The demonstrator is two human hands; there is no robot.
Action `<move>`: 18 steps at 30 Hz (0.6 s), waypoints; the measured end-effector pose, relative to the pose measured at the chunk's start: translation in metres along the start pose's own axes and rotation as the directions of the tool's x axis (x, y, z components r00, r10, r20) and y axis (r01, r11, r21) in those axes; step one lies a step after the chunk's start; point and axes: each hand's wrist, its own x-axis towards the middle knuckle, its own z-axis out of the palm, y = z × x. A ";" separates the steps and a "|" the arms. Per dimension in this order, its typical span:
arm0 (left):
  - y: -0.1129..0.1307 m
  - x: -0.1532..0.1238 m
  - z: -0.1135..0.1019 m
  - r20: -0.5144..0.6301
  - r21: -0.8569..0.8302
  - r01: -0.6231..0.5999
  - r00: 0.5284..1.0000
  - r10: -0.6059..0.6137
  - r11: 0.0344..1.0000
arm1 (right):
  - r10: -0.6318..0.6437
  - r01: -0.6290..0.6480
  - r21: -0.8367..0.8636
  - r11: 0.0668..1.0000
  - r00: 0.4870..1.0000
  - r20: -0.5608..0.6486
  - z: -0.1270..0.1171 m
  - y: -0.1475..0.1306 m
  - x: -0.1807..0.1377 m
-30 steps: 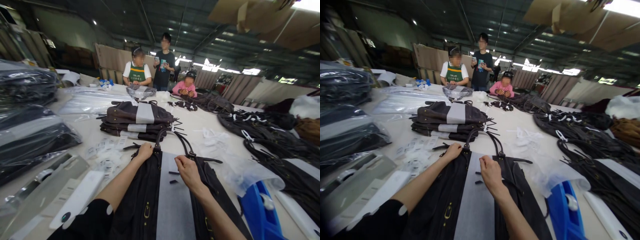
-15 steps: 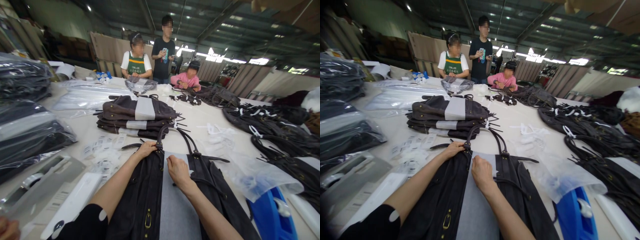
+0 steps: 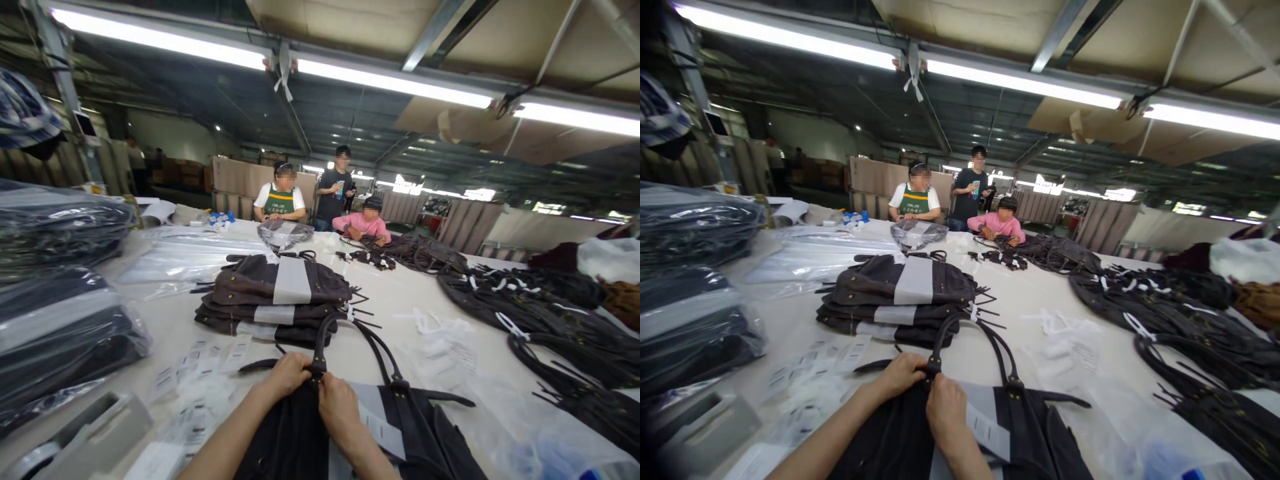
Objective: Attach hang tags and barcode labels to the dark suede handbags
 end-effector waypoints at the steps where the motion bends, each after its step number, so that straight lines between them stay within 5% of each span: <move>1: 0.002 -0.003 -0.002 -0.008 0.043 0.016 1.000 -0.015 0.999 | -0.014 0.014 -0.020 1.000 1.000 0.008 -0.002 0.000 -0.003; 7: 0.012 -0.021 -0.007 -0.066 0.263 0.162 0.987 -0.150 0.951 | -0.088 0.096 -0.164 0.982 0.994 0.059 -0.023 0.004 -0.018; 11: 0.029 -0.032 -0.009 -0.091 0.369 0.158 0.987 -0.133 0.916 | -0.065 0.075 -0.114 0.991 0.994 0.090 -0.038 0.008 -0.021; 18: 0.054 -0.042 -0.009 -0.205 0.441 0.171 0.975 -0.087 0.881 | -0.050 0.049 -0.033 0.998 0.998 -0.043 -0.033 0.003 -0.028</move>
